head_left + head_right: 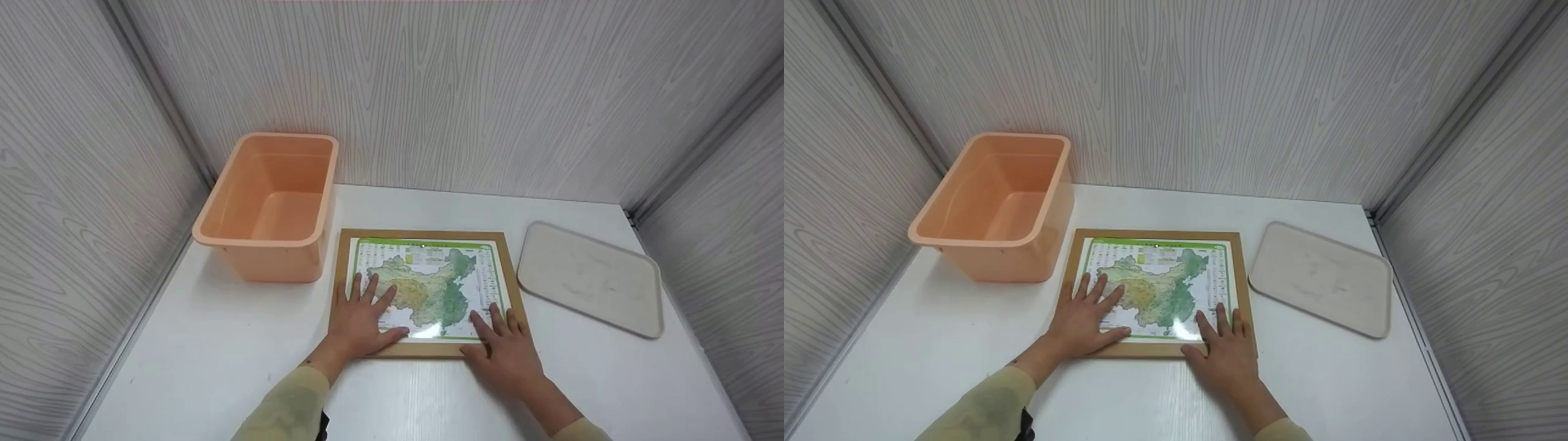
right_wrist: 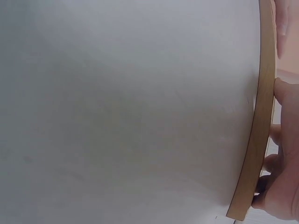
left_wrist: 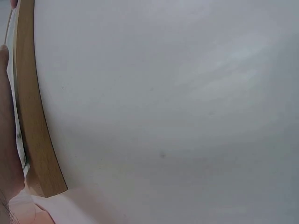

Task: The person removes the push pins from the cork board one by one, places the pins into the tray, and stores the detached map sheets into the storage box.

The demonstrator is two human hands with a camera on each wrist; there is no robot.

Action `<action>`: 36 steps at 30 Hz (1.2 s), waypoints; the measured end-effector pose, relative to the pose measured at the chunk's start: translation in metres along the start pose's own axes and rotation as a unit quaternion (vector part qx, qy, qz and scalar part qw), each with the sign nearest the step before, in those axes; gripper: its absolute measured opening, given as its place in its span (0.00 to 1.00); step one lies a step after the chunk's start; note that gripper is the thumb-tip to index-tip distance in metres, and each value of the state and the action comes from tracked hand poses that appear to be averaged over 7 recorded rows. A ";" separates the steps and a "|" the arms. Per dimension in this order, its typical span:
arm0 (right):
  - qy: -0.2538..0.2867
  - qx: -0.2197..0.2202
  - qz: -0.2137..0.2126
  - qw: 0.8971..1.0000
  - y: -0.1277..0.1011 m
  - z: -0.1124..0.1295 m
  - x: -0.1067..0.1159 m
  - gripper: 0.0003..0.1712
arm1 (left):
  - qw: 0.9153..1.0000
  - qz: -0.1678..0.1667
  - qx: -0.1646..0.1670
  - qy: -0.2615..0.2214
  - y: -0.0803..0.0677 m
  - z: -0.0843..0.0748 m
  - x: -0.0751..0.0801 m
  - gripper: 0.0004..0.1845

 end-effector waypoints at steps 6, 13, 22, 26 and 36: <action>-0.004 0.001 -0.004 1.000 -0.003 0.002 0.001 0.47 | 1.000 -0.010 0.016 -0.013 0.000 0.006 0.001 0.52; -0.007 0.010 -0.013 1.000 -0.008 0.004 0.003 0.47 | 0.999 -0.017 0.042 -0.014 0.000 0.011 -0.001 0.51; -0.004 0.010 -0.018 1.000 -0.015 0.005 0.006 0.46 | 0.999 -0.005 0.043 -0.005 -0.004 0.007 -0.002 0.51; -0.006 0.013 -0.019 1.000 -0.015 0.006 0.006 0.46 | 0.999 -0.004 0.046 -0.002 -0.005 0.007 -0.003 0.51; 0.027 -0.006 -0.004 1.000 -0.012 0.000 0.011 0.48 | 0.999 -0.008 0.049 0.000 -0.001 0.004 -0.010 0.52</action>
Point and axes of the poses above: each hand's wrist, its own y-axis towards the middle knuckle, its own x-axis out of the back of the hand, z = x × y, the point moved 7 cm from there along y, towards the middle knuckle, and after that the axes turned 8 degrees about x, right-handed, at the moved point
